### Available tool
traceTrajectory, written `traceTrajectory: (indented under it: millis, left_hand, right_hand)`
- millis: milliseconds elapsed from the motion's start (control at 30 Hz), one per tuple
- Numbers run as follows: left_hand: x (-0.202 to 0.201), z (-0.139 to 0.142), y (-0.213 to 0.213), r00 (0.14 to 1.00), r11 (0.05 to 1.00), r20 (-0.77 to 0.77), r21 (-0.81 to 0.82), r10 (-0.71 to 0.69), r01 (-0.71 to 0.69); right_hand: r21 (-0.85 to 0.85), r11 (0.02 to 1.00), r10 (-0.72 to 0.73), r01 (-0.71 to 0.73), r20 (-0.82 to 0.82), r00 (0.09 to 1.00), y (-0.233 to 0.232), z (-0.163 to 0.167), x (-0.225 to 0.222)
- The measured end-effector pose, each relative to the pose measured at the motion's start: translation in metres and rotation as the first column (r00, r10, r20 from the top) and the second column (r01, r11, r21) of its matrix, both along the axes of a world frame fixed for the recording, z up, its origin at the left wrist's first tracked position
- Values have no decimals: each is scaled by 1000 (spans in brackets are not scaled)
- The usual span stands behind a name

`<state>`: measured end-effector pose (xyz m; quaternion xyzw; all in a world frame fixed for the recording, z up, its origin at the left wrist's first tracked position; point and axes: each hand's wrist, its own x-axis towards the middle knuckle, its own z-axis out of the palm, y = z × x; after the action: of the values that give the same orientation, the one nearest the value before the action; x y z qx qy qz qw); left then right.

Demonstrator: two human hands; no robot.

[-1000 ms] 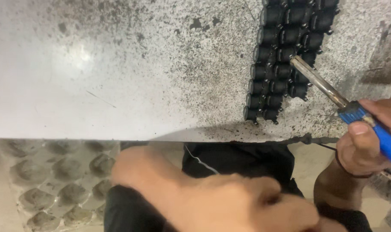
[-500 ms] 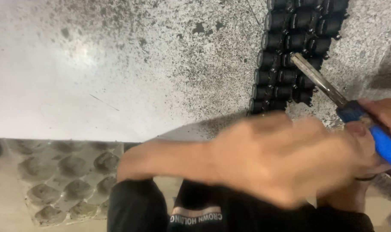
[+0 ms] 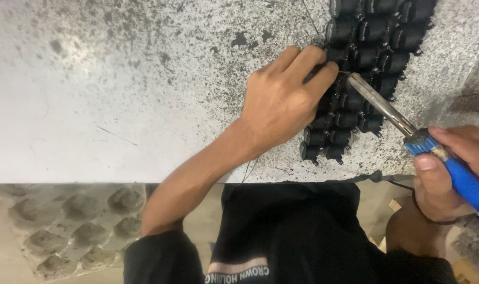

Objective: The person arranges black plastic components into rows on a workbench, fitting pieces together by hand. They then use a soldering iron to melt or press each assembled piece in the rows, working through them one at a time and repositioning the rows as they go.

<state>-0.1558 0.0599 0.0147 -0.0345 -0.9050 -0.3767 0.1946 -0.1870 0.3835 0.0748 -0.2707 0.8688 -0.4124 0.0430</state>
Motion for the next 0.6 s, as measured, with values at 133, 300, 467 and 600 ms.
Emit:
traceTrajectory:
  millis: [133, 300, 467, 600]
  left_hand:
    - [-4, 4, -2, 1000, 1000, -6, -27, -8, 8]
    - [-8, 5, 2, 1000, 999, 7, -39, -23, 23]
    - [-11, -1, 6, 1000, 999, 18, 20, -26, 26]
    - [-6, 26, -8, 998, 998, 10, 11, -62, 62]
  right_hand:
    - [85, 990, 110, -108, -13, 994, -13, 15, -10]
    - [229, 920, 345, -317, -94, 934, -57, 49, -31]
    - [443, 648, 761, -619, -338, 554, -92, 77, -52]
    - [204, 945, 279, -256, -95, 955, -83, 73, -31]
